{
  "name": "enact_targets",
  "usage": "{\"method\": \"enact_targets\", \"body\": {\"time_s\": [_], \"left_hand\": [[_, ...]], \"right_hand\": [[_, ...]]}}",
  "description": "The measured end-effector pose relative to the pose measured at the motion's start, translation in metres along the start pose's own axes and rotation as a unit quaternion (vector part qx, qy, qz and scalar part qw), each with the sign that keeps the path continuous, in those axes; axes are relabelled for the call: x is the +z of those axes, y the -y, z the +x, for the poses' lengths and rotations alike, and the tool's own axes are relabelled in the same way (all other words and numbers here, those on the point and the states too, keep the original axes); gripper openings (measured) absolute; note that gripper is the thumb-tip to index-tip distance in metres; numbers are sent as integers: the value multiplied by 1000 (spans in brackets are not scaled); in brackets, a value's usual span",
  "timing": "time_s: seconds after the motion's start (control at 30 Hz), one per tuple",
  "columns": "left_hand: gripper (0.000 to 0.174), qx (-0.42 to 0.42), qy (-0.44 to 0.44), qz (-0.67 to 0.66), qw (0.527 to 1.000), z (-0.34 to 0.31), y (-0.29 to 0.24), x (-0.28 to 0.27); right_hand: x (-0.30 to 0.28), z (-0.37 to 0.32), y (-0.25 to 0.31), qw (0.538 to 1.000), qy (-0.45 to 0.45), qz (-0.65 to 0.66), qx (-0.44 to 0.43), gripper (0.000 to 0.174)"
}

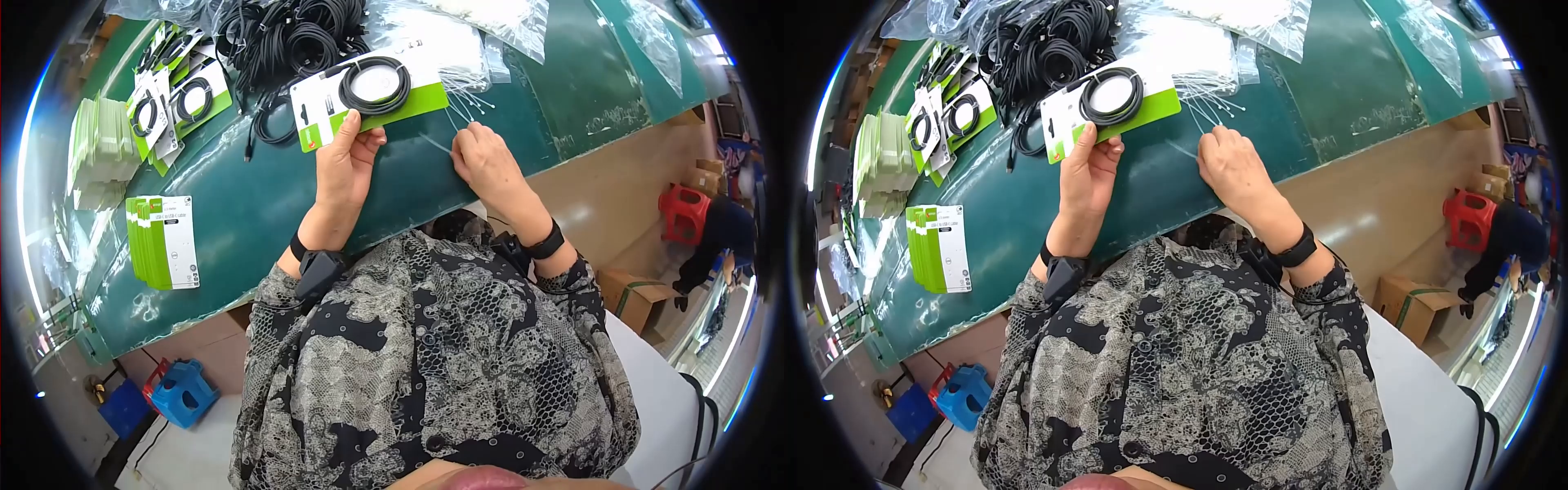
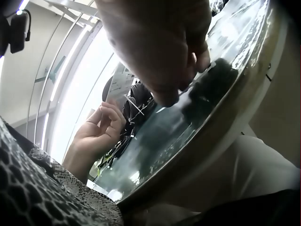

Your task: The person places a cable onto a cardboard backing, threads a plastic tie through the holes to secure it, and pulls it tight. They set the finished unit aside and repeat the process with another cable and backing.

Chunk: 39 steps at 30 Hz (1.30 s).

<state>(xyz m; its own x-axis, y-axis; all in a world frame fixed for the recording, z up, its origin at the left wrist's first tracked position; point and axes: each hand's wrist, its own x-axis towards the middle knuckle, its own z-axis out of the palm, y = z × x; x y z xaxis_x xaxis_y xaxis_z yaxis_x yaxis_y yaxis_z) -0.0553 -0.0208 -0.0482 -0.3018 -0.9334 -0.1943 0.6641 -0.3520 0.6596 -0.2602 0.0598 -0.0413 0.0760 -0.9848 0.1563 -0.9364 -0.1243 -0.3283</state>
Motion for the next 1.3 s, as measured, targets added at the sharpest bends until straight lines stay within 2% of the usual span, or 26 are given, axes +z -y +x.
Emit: {"method": "enact_targets", "body": {"time_s": [0.1, 0.13, 0.23, 0.4, 0.5, 0.63, 1.3], "left_hand": [[20, -40, 18, -86, 995, 4, -5, 9], [20, -39, 13, -87, 995, 4, -7, 10], [17, -98, 17, -181, 979, 4, -12, 16], [16, -134, -5, -270, 953, 3, -23, 26], [16, -194, -3, -331, 924, -3, -28, 30], [16, -178, 36, -313, 932, -9, -26, 34], [16, -179, 33, -334, 925, -15, -24, 31]], "right_hand": [[-9, 5, 2, 987, -20, 120, -104, 12], [-11, 5, 5, 987, -16, 121, -106, 12], [-14, 11, 18, 946, -66, 318, -11, 12], [-18, 29, 30, 936, -135, 325, 6, 12], [-21, 36, 39, 919, -156, 357, 59, 9], [-21, 41, 46, 921, -158, 355, 43, 8], [-17, 38, 55, 912, -147, 382, 34, 7]]}}
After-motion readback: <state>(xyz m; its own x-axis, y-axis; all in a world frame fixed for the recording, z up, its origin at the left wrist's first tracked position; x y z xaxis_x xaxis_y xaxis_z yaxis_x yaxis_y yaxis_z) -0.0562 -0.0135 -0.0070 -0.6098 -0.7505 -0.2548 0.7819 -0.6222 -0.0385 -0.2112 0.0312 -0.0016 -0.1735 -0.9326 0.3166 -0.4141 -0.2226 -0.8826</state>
